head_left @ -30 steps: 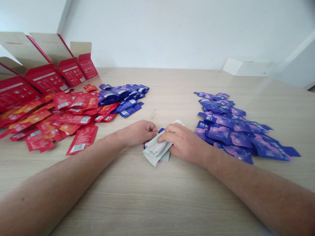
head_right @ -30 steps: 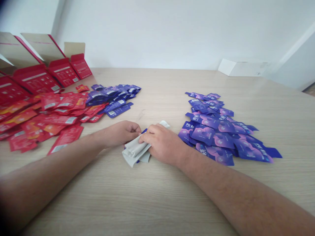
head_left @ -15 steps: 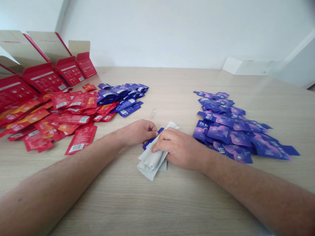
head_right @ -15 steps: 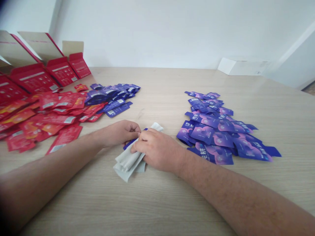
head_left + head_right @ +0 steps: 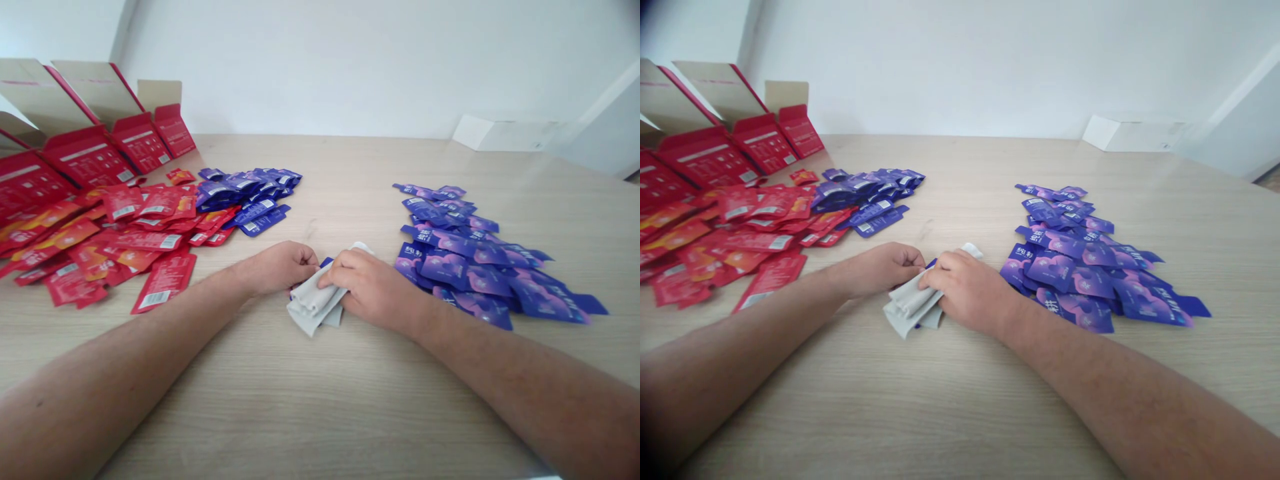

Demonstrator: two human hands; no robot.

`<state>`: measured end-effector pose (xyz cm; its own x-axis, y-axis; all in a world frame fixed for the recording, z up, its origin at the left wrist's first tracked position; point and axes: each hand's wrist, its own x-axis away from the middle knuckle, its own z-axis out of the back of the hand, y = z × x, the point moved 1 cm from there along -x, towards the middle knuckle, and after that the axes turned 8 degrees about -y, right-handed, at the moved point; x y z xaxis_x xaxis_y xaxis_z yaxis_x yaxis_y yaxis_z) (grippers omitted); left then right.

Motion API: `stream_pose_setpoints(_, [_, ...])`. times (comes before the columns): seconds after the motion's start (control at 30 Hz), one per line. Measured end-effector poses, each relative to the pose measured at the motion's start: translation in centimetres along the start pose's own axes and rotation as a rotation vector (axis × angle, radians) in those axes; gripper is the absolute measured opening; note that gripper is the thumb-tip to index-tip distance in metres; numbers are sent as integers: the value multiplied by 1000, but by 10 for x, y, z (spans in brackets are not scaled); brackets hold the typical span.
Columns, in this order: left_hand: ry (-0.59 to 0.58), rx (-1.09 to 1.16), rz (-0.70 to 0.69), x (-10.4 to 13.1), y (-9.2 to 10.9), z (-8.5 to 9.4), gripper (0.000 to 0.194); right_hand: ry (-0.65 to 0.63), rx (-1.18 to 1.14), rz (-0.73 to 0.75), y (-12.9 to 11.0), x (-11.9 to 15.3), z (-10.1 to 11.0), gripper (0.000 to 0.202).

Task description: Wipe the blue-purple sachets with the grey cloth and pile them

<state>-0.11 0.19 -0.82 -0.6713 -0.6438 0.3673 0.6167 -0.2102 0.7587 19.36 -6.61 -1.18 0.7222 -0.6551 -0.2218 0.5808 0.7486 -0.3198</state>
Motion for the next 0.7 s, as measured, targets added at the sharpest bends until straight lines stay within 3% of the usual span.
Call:
stream_pose_setpoints(0.1, [16, -16, 4, 0, 0, 0, 23, 32, 12, -32, 0, 0, 0, 30])
stream_pose_setpoints(0.27, [-14, 15, 5, 0, 1, -1, 21, -33, 4, 107, -8, 0, -4, 32])
stream_pose_setpoints(0.43, [32, -21, 15, 1, 1, 0, 22, 39, 12, -30, 0, 0, -3, 30])
stream_pose_setpoints(0.6, [-13, -18, 11, -1, -1, 0, 22, -8, 13, 93, -10, -1, -7, 34])
stream_pose_setpoints(0.7, [6, -51, 14, -1, 0, 1, 24, 11, 9, 59, -9, -1, -6, 33])
